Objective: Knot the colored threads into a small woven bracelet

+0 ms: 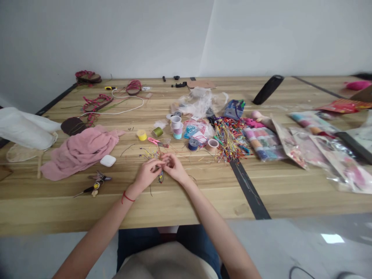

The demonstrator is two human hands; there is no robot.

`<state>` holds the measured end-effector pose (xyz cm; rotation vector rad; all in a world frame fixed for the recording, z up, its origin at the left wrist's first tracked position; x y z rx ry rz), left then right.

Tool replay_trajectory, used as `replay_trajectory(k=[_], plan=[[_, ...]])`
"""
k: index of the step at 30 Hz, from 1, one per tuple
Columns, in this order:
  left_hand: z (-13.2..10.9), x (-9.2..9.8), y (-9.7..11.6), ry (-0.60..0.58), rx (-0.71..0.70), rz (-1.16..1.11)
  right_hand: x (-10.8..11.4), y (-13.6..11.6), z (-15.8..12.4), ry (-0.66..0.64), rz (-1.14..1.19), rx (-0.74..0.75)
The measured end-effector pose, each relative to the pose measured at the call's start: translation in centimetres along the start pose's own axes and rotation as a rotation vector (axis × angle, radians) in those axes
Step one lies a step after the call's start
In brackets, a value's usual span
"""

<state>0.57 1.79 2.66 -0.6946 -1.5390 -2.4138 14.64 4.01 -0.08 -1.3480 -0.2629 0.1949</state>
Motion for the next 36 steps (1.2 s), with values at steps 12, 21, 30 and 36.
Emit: replay_trajectory(k=[12,21,30,36], plan=[[0.0,0.0,-0.2,-0.033,0.029,0.034,0.9,-3.2,-0.6,0.064,-0.557,0.343],[-0.1,-0.1,-0.2,-0.029,0.029,0.101,0.3,-3.6,-1.1,-0.045,-0.839,0.494],[-0.2,-0.1,-0.6,-0.035,0.026,0.162,-0.5,-3.4,-1.0,-0.092,-0.998,0.507],[-0.1,-0.1,-0.7,-0.031,0.025,0.168,-0.7,-3.2,-0.8,-0.109,-1.003,0.480]])
Point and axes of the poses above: each hand's wrist, its own z-axis towards the middle knuckle, its own x-axis out of the back of the hand, y = z × x, the point moved 3 cm from there along z, towards the middle knuckle, and after that the axes turned 9 degrees about -z, right-handed, at the moved point
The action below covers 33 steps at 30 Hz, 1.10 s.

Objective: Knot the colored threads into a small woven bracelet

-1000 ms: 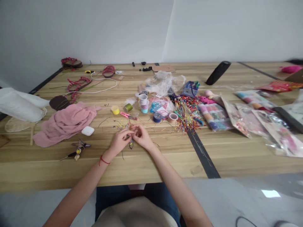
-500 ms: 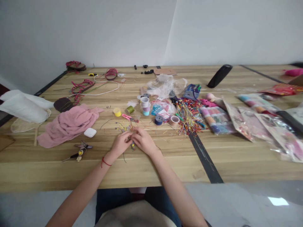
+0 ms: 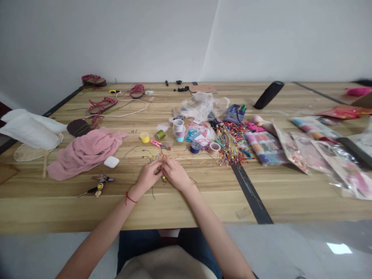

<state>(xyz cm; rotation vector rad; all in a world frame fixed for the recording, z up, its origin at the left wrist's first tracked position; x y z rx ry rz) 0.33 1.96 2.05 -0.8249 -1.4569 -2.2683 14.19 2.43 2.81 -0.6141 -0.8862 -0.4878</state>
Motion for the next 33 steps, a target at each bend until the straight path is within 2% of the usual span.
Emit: replay_trajectory(k=[5,8,17,20,24,33], plan=[[0.0,0.0,-0.1,-0.005,0.008,0.017,0.1,0.1,-0.1,0.011,0.068,-0.017],[0.1,0.0,0.0,-0.008,0.003,0.009,0.4,0.1,-0.2,0.061,0.168,-0.045],[0.5,0.3,0.1,0.070,0.014,-0.163,0.5,1.2,-0.2,0.227,0.589,-0.329],[0.5,0.3,-0.2,0.101,0.052,-0.230,-0.2,1.3,-0.2,0.194,0.828,-0.432],[0.5,0.2,-0.6,0.120,0.080,-0.295,-1.1,1.1,-0.2,0.104,1.103,-0.484],[0.5,-0.1,-1.5,0.105,0.164,-0.304,-1.5,2.0,-0.4,0.125,1.320,-0.654]])
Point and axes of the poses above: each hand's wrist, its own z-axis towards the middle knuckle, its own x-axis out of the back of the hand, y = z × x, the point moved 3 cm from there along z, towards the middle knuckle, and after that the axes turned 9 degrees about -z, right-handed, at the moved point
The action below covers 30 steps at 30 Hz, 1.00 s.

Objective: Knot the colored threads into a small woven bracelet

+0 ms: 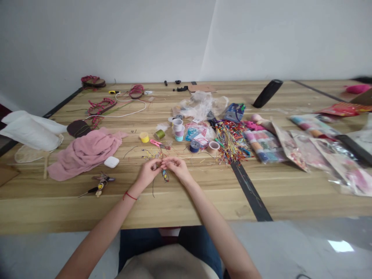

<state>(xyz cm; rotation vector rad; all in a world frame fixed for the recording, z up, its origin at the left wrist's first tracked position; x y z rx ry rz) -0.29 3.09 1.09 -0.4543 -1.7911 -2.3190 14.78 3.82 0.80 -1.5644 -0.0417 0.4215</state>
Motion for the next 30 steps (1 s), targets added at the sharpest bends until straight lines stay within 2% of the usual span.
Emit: replay_trajectory(k=[5,15,23,30], plan=[[0.04,-0.07,0.03,0.003,-0.023,-0.077,0.27,0.04,0.03,0.010,0.064,-0.010],[-0.01,-0.05,0.18,0.015,-0.067,-0.108,0.73,-0.08,0.08,0.162,0.062,-0.082],[-0.17,-0.06,0.53,0.027,-0.068,-0.075,0.85,-0.17,0.18,0.118,0.102,-0.038],[-0.23,-0.01,0.92,0.026,-0.076,-0.051,1.08,-0.15,0.20,0.135,0.060,-0.013]])
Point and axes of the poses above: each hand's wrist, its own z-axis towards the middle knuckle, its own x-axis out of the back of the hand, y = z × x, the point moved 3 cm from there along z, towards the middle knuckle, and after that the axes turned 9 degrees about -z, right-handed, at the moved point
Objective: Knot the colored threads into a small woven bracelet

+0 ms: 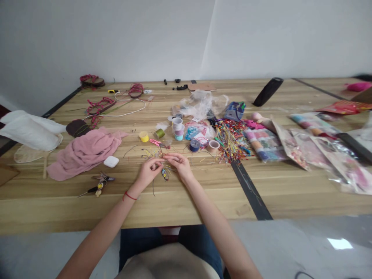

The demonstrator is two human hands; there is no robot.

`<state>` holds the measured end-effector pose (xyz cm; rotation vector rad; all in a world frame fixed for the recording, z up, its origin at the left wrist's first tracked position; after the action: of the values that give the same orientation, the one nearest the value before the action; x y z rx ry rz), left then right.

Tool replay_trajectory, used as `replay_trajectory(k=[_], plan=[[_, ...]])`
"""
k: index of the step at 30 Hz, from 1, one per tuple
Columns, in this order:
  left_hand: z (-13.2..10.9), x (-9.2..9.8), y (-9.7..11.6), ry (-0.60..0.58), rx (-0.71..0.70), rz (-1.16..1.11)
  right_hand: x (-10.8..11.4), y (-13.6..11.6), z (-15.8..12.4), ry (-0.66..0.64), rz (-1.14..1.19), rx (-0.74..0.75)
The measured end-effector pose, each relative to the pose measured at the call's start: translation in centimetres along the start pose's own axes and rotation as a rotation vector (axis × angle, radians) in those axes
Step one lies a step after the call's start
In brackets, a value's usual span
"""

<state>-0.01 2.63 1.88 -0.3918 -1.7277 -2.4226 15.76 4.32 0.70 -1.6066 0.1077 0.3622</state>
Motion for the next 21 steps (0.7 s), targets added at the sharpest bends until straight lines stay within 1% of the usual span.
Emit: replay_trajectory(k=[4,9,16,21], plan=[[0.0,0.0,0.1,0.000,-0.018,0.019,0.1,-0.1,-0.1,0.005,0.023,-0.010],[-0.1,0.1,0.3,-0.008,-0.053,0.054,0.2,0.0,-0.1,0.057,0.035,0.003],[-0.2,0.1,1.2,-0.022,-0.073,0.088,-0.6,0.3,-0.6,-0.101,0.065,-0.079],[-0.3,0.1,1.4,-0.047,-0.121,0.165,-0.8,0.3,-0.8,-0.133,0.026,-0.101]])
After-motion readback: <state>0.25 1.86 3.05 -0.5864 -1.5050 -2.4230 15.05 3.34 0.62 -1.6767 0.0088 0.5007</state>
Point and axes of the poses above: each hand's wrist, its own z-axis towards the middle knuckle, its own x-axis out of the back of the hand, y = z × x, the point moved 3 cm from there along z, towards the middle knuckle, and after that the axes turned 9 degrees about -z, right-handed, at the moved point
